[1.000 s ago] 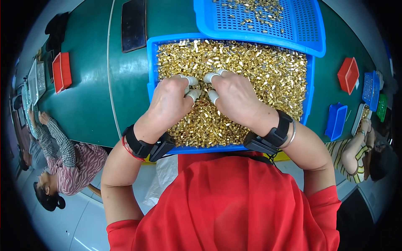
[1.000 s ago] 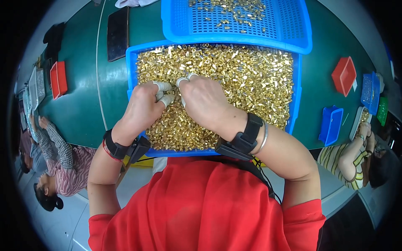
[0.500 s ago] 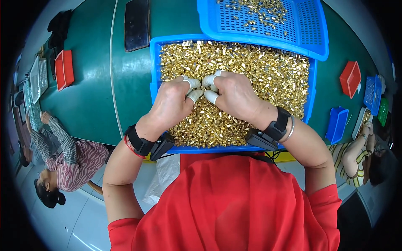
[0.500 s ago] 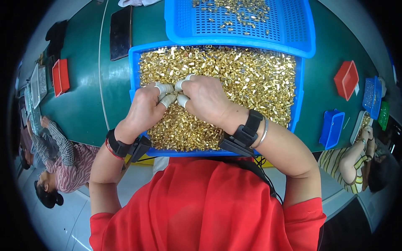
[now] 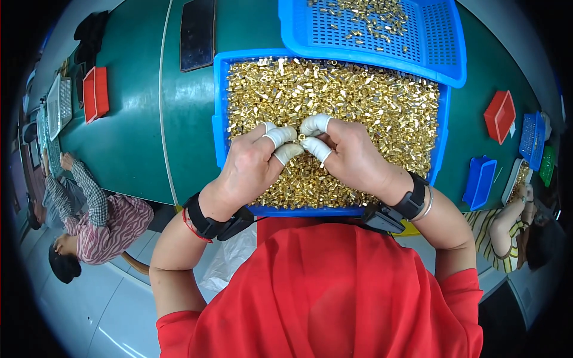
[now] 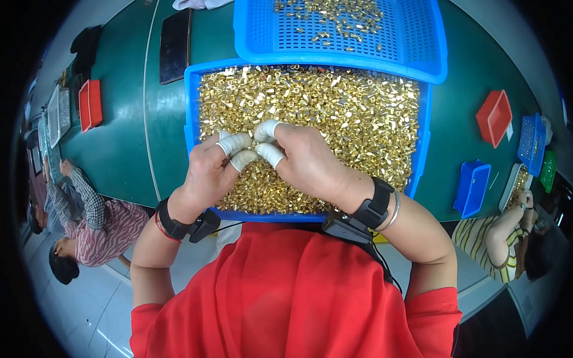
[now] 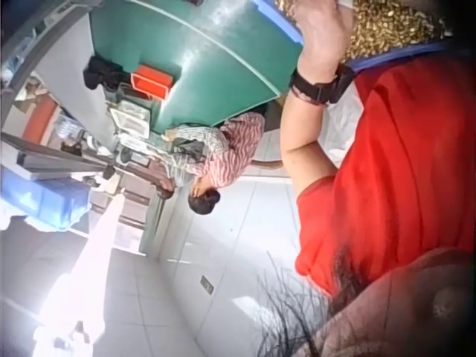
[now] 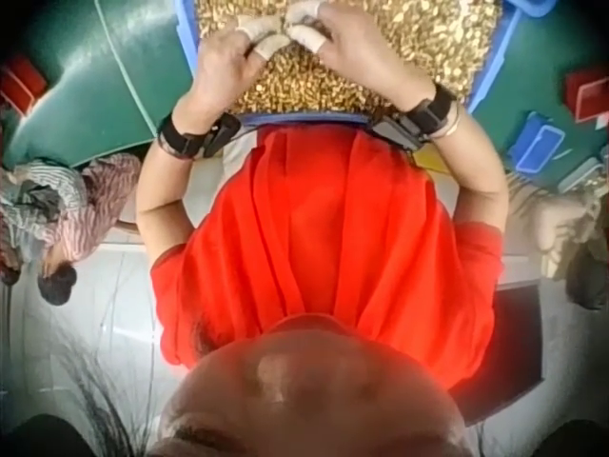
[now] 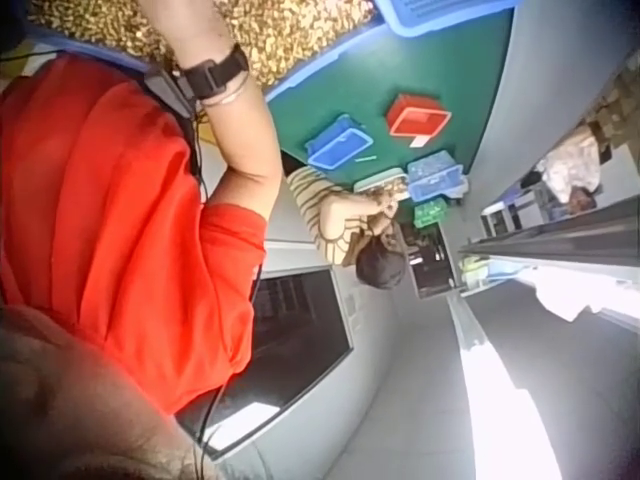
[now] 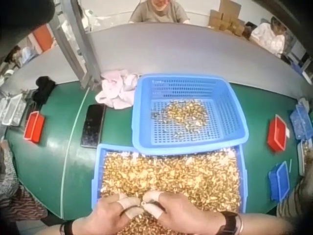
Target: The person picks up small gold-colored metal parts from a blue tray, inspects them, and places some into a blue basket while returning others to the tray.
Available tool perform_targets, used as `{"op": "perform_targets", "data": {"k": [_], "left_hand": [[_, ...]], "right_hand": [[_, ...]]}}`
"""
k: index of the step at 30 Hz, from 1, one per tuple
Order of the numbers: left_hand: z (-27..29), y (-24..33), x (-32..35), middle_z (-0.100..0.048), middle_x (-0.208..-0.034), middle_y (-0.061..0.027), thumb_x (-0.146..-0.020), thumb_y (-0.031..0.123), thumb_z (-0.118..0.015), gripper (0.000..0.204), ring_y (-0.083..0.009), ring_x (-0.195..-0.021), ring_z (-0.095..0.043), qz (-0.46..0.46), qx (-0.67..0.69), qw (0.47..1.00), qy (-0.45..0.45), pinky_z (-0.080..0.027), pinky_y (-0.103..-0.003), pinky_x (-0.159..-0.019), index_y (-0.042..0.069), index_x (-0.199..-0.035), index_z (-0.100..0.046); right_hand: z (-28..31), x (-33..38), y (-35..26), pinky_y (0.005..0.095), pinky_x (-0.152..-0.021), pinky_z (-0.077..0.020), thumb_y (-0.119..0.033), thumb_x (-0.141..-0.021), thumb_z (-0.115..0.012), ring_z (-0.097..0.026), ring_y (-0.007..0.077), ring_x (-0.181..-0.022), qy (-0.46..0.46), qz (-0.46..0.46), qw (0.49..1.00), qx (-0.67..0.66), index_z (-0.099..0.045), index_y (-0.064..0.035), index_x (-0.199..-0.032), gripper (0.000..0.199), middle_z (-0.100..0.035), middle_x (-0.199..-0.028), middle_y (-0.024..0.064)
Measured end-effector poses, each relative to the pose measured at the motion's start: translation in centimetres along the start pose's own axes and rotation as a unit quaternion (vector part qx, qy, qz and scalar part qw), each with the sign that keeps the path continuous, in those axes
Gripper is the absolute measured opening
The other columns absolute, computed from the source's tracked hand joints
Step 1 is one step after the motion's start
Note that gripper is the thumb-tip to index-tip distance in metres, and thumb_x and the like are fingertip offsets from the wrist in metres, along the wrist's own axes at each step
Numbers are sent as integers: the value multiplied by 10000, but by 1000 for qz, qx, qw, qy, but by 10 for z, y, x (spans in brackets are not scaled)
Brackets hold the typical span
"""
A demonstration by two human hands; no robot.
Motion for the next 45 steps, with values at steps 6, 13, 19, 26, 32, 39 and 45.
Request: {"op": "perform_targets", "data": {"k": [6, 13, 19, 26, 32, 39, 45], "left_hand": [[-10, 26, -15, -598, -709, -138, -770, 69, -731, 173, -300, -605, -588, 1, 19, 1000, 15, -469, -375, -532, -4, -905, -651], [-2, 46, -105, -631, -717, -133, -807, 91, -693, 146, -207, -585, -607, -59, 28, 994, 86, -466, -324, -535, 3, -921, -668], [17, 30, -112, -653, -732, -142, -806, 85, -691, 168, -182, -583, -609, 60, 41, 994, 76, -472, -309, -544, -1, -949, -673], [-10, -10, -27, -647, -797, -169, -777, 71, -677, 215, -295, -669, -640, 165, -124, 977, 47, -503, -377, -615, 5, -981, -671], [-11, -21, -30, -607, -700, -135, -764, 69, -701, 262, -260, -597, -592, 142, -197, 970, 24, -476, -362, -576, 11, -1017, -669], [6, -36, -43, -606, -704, -161, -721, 113, -708, 248, -339, -661, -609, 124, -172, 975, -58, -482, -439, -605, 12, -944, -668], [13, -43, -45, -624, -742, -192, -709, 120, -682, 168, -364, -718, -627, 114, -143, 979, -86, -502, -463, -656, 3, -819, -634]], "right_hand": [[13, 18, 9, 252, -682, -507, -21, -910, -575, -606, 94, -795, 7, -67, 974, -218, -567, -7, -1039, 130, -619, -891, 39], [90, -21, -6, 249, -757, -509, -59, -895, -620, -601, 102, -861, 163, 92, 975, -117, -556, -17, -1117, 234, -628, -947, 38], [106, -29, 4, 258, -740, -516, -92, -864, -668, -622, 112, -828, 216, 53, 975, 4, -613, -15, -1103, 257, -660, -958, 48], [37, -29, 21, 378, -705, -528, -83, -805, -668, -644, 302, -772, 59, 120, 976, 171, -654, -18, -1003, 209, -638, -876, 184], [15, -56, 19, 453, -707, -506, -65, -778, -641, -616, 360, -786, 64, 144, 949, 273, -654, -13, -934, 165, -615, -812, 193], [11, -73, 10, 457, -711, -502, -57, -762, -646, -615, 366, -797, -15, 109, 941, 319, -644, -2, -910, 158, -615, -809, 196], [8, -76, -3, 467, -701, -499, -53, -740, -665, -618, 376, -773, -44, 49, 949, 307, -628, 7, -864, 143, -612, -787, 207]]}}
Point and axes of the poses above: each hand's wrist, its own x-axis away from the middle knuckle, its own z-axis out of the back of the hand, y = z × x, the point moved 1 cm from there along -x, towards the middle knuckle
